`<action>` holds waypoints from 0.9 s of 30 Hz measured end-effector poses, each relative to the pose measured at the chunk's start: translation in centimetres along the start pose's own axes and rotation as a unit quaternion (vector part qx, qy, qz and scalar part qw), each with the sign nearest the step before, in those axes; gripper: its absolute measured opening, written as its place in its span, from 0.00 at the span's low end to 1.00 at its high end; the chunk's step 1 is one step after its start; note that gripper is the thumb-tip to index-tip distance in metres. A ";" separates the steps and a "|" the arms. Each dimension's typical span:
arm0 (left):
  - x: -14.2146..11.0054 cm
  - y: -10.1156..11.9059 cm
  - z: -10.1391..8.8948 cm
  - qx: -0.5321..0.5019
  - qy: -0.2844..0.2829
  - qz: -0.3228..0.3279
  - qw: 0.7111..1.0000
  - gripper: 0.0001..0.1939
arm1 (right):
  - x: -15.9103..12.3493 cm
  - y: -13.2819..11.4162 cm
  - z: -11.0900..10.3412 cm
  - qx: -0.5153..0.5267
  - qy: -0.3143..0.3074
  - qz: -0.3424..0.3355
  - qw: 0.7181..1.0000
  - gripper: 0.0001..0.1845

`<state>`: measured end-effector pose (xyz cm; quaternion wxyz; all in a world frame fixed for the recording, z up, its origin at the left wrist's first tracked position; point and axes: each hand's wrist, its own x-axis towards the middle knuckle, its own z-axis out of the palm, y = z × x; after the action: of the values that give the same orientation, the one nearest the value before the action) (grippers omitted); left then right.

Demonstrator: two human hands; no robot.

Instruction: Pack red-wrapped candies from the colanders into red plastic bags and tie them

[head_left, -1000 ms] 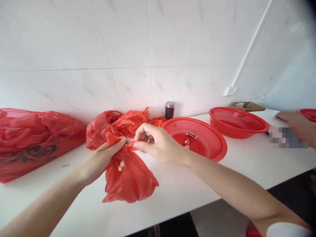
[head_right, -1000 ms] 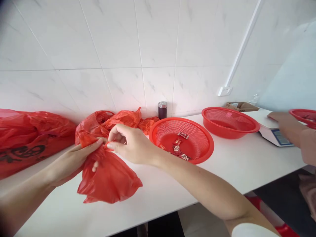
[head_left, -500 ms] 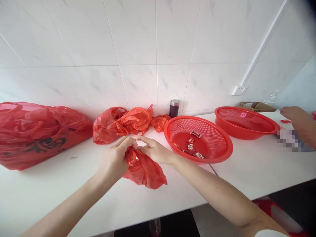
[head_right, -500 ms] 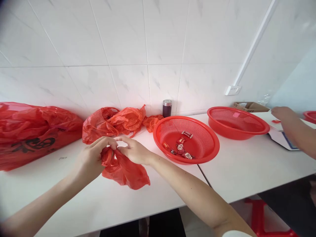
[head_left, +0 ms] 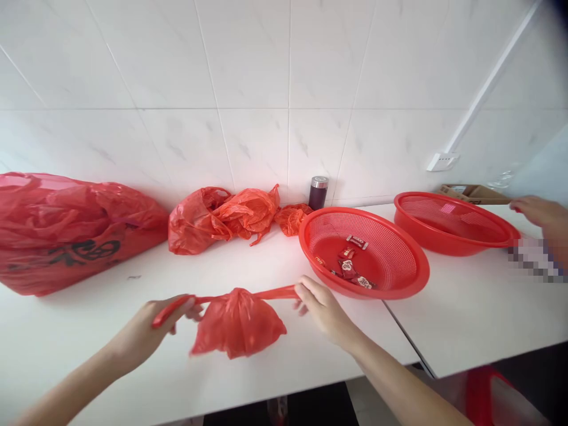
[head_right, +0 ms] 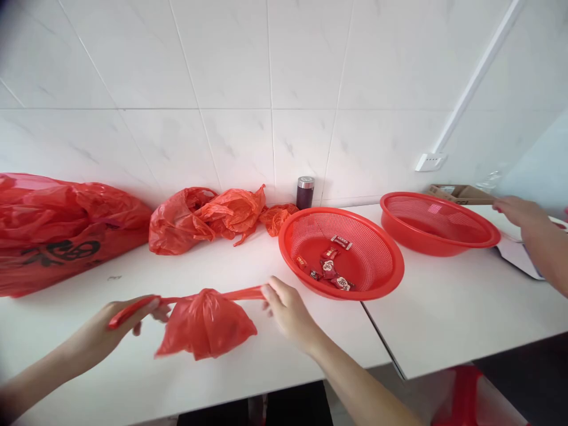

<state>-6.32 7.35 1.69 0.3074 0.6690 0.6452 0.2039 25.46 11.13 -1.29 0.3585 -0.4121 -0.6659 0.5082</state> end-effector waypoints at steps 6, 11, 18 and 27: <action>-0.1 -2.5 2.4 0.012 0.081 0.003 0.997 0.21 | 1.2 5.1 1.0 -0.042 0.126 0.032 0.991 0.21; 3.7 0.7 6.5 0.011 0.154 0.029 0.988 0.19 | 3.9 4.1 6.2 -0.227 0.163 -0.011 0.960 0.21; 7.4 -0.7 9.2 0.110 0.093 -0.030 0.989 0.17 | 5.1 6.7 6.9 -0.371 0.127 -0.015 0.920 0.20; 8.0 -2.9 9.4 0.256 0.048 -0.052 0.964 0.12 | 7.0 8.7 3.7 -0.412 0.132 0.004 0.902 0.16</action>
<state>-1.50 13.82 -8.15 0.1051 0.6802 0.7239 0.0478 20.94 17.39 -10.21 0.2395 -0.5888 -0.7607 0.1313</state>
